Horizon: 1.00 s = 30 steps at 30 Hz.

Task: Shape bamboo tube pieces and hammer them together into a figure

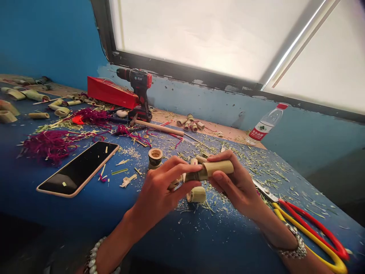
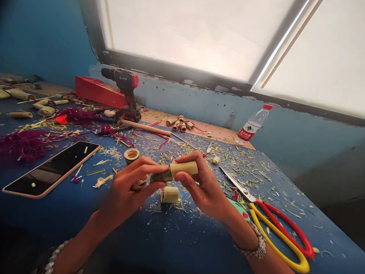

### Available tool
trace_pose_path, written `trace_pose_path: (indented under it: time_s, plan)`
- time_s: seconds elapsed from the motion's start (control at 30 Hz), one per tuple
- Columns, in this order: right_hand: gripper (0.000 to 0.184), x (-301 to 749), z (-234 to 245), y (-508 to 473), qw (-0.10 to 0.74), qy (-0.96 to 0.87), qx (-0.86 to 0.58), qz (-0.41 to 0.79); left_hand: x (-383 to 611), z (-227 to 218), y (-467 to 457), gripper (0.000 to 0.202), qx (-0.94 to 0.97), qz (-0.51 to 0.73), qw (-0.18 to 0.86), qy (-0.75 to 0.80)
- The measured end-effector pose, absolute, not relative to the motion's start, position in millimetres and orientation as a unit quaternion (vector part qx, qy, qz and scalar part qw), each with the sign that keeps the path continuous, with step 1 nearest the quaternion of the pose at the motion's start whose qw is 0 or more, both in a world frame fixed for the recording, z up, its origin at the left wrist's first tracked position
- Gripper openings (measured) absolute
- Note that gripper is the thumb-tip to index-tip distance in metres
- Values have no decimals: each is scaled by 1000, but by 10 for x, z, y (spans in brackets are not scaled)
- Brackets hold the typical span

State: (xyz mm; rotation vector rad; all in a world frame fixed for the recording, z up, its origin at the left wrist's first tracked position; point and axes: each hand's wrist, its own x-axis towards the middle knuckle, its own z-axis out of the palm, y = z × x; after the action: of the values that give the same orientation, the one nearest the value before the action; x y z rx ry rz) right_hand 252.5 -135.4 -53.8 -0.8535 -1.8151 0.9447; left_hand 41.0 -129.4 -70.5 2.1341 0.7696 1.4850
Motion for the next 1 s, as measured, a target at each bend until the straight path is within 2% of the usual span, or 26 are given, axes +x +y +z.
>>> trace_pose_path:
  time_s: [0.27,0.53,0.9,1.0]
  plan:
    - [20,2524,-487,-1397,436,-703,-350,439,398,-696,-1304,24,765,529,219,295]
    - [21,2506,-426,-1362,414,-701,-292,502,405,-706,-1343,23,756,531,196,329]
    - [18,2516,-450,-1373,388,-729,-319,465,408,-687,-1296,23,743,551,274,264]
    - [19,2504,-503,-1361,391,-729,-338,449,413,-693,-1289,24,745,560,266,246]
